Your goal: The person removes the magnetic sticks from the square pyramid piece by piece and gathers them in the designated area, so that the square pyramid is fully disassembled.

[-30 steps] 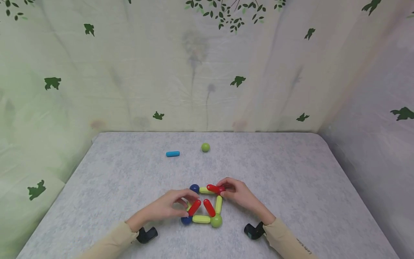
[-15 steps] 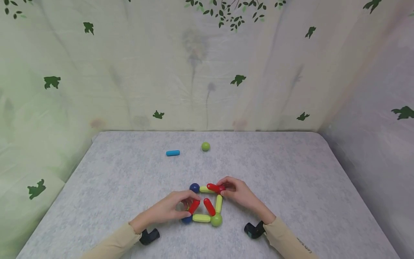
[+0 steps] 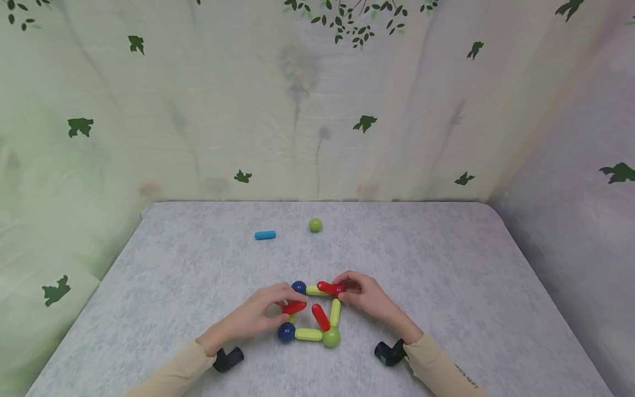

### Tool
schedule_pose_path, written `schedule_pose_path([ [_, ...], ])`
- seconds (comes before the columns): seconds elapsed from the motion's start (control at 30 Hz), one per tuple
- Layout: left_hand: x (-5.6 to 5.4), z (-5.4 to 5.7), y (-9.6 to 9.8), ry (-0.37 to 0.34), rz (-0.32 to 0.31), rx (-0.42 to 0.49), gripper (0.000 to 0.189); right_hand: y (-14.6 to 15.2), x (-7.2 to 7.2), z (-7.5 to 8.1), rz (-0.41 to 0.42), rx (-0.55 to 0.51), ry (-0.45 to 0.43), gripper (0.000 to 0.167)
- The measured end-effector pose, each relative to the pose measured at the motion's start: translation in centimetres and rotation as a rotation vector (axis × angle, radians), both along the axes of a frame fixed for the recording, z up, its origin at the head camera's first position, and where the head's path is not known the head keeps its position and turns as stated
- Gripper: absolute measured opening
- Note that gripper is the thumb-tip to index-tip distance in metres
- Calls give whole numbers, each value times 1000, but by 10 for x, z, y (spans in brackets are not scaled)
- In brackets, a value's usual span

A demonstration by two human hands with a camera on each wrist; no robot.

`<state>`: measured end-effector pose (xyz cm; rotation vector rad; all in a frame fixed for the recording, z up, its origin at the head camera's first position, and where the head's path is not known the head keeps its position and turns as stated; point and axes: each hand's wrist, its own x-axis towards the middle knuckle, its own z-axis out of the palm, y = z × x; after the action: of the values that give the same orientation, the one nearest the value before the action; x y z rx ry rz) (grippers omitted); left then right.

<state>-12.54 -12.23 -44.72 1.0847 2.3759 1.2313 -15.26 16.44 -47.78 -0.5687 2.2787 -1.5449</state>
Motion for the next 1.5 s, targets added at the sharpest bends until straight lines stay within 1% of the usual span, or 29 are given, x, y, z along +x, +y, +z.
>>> schedule_pose_path([
  [0.13,-6,-1,-6,20,30,1,46,0,0,0,5,-8,3,24],
  [0.33,-18,-6,-16,90,80,28,45,1,0,1,-4,-15,-6,24],
  [0.53,-33,-8,-27,149,170,33,41,1,1,1,-6,-16,-14,26],
  [0.77,-54,-8,-44,144,290,-16,40,1,0,0,-1,-10,-9,26],
  [0.87,-65,-9,-51,152,326,-42,39,0,1,1,-2,-3,-11,25],
  [1.07,-87,-11,-60,175,363,-78,38,1,0,-1,3,3,1,25],
  [1.17,-96,-11,-60,168,381,-82,36,1,0,-1,1,4,2,25],
  [1.3,-106,-11,-58,159,416,-101,33,0,1,0,-2,0,-5,25],
  [1.43,-115,-13,-57,180,448,-136,31,0,1,0,-4,-6,-9,25],
  [1.5,-119,-14,-56,193,454,-145,31,0,1,1,-4,-9,-9,25],
])
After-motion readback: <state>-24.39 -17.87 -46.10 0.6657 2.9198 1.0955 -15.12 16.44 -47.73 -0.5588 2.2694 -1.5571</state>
